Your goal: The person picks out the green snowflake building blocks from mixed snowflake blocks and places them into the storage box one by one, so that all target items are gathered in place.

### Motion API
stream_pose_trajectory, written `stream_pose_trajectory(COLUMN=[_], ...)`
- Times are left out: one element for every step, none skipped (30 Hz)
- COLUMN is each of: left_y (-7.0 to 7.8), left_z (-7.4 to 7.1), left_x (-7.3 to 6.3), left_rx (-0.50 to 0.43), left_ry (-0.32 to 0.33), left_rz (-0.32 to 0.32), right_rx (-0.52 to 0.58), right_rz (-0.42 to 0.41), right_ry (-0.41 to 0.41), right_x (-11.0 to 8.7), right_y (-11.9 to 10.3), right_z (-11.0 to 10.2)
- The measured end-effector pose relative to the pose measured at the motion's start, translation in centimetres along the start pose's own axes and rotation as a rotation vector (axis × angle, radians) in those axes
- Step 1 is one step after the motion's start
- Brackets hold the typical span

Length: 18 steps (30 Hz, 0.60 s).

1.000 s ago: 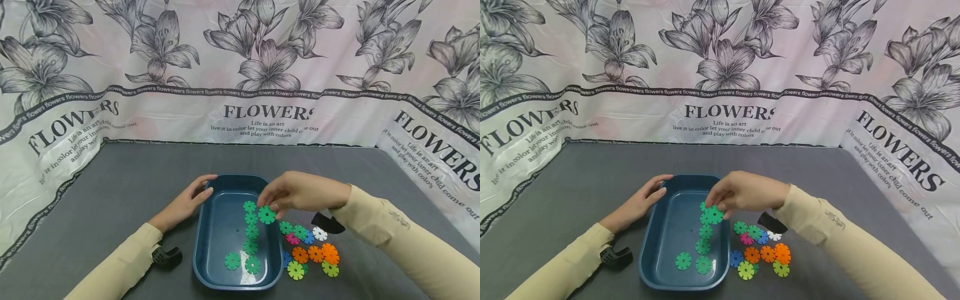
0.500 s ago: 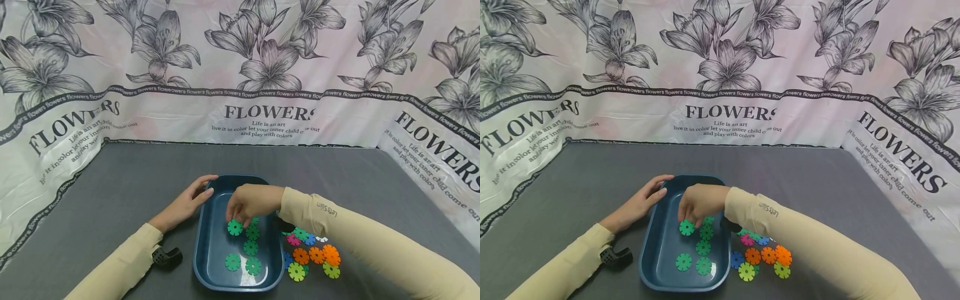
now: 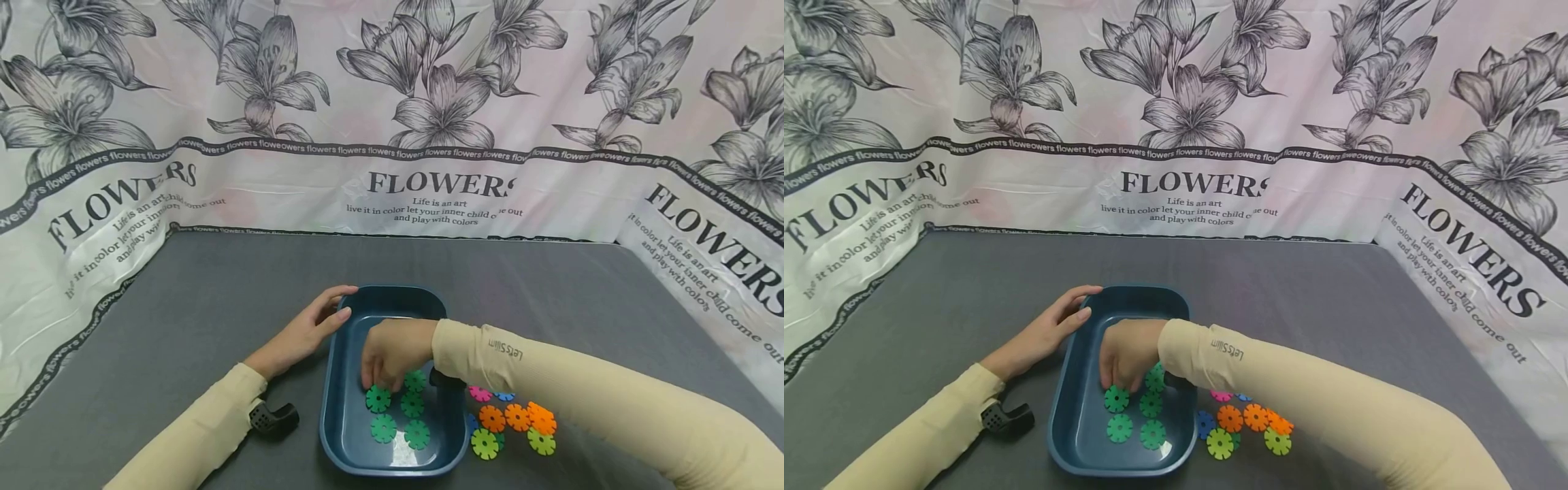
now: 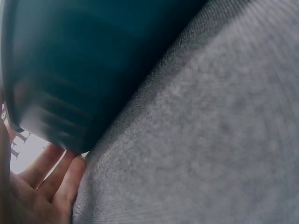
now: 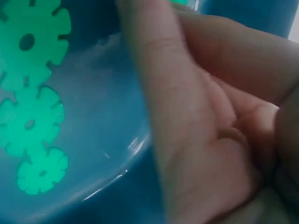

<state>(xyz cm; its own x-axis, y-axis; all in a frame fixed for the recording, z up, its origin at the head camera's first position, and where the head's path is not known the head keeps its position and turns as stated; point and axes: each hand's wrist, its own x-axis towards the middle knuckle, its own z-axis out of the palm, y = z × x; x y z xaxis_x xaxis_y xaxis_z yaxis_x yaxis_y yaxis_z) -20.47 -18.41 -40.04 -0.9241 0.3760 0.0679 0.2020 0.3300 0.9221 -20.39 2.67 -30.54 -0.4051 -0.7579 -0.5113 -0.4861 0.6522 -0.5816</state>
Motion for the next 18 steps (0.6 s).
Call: stream_pose_trajectory(left_y=[0.0, 0.1, 0.1, 0.2, 0.2, 0.2, 0.3, 0.3, 0.3, 0.3, 0.3, 0.3, 0.2, 0.2, 0.2, 0.2, 0.2, 0.2], left_z=[0.0, 0.1, 0.1, 0.1, 0.1, 0.1, 0.1, 0.1, 0.1, 0.1, 0.0, 0.0, 0.0, 0.0, 0.0, 0.0, 0.0, 0.0], left_x=[0.0, 0.1, 0.1, 0.1, 0.1, 0.2, 0.2, 0.2, 0.2, 0.2, 0.2, 0.2, 0.1, 0.1, 0.0, 0.0, 0.0, -0.1], left_rx=[0.001, 0.003, 0.004, 0.004, 0.003, 0.004, 0.006, 0.005, 0.005, 0.006, 0.007, 0.008, 0.007, 0.007, 0.008, 0.007, 0.009, 0.011], left_ry=[0.000, -0.001, -0.001, -0.001, 0.001, 0.001, 0.001, 0.001, 0.002, 0.004, 0.006, 0.007, 0.008, 0.008, 0.007, 0.007, 0.005, 0.006], left_rz=[-0.002, -0.002, -0.004, -0.006, -0.010, -0.009, -0.009, -0.008, -0.007, -0.006, -0.004, -0.006, -0.008, -0.007, -0.006, -0.010, -0.010, -0.015], right_rx=[-0.012, -0.024, -0.035, -0.047, -0.061, -0.080, -0.098, -0.114, -0.128, -0.149, -0.170, -0.192, -0.203, -0.213, -0.225, -0.239, -0.252, -0.262], right_rz=[0.003, 0.006, 0.007, 0.007, 0.006, 0.006, 0.006, 0.010, 0.015, 0.020, 0.022, 0.021, 0.017, 0.008, -0.009, -0.030, -0.056, -0.086], right_ry=[0.005, 0.012, 0.021, 0.028, 0.035, 0.043, 0.050, 0.055, 0.063, 0.069, 0.073, 0.078, 0.083, 0.091, 0.106, 0.124, 0.151, 0.186], right_x=[0.0, 0.0, 0.0, 0.0, -0.1, -0.2, -0.2, -0.3, -0.4, -0.5, -0.6, -0.8, -1.0, -1.4, -2.0, -2.6, -3.4, -4.4], right_y=[0.0, 0.0, -0.1, -0.1, 0.0, 0.0, -0.1, -0.1, -0.1, -0.2, -0.3, -0.4, -0.6, -0.7, -0.9, -1.1, -1.2, -1.3], right_z=[0.1, 0.2, 0.2, 0.3, 0.3, 0.3, 0.3, 0.3, 0.3, 0.3, 0.2, 0.1, 0.0, -0.3, -0.5, -0.8, -1.2, -1.5])
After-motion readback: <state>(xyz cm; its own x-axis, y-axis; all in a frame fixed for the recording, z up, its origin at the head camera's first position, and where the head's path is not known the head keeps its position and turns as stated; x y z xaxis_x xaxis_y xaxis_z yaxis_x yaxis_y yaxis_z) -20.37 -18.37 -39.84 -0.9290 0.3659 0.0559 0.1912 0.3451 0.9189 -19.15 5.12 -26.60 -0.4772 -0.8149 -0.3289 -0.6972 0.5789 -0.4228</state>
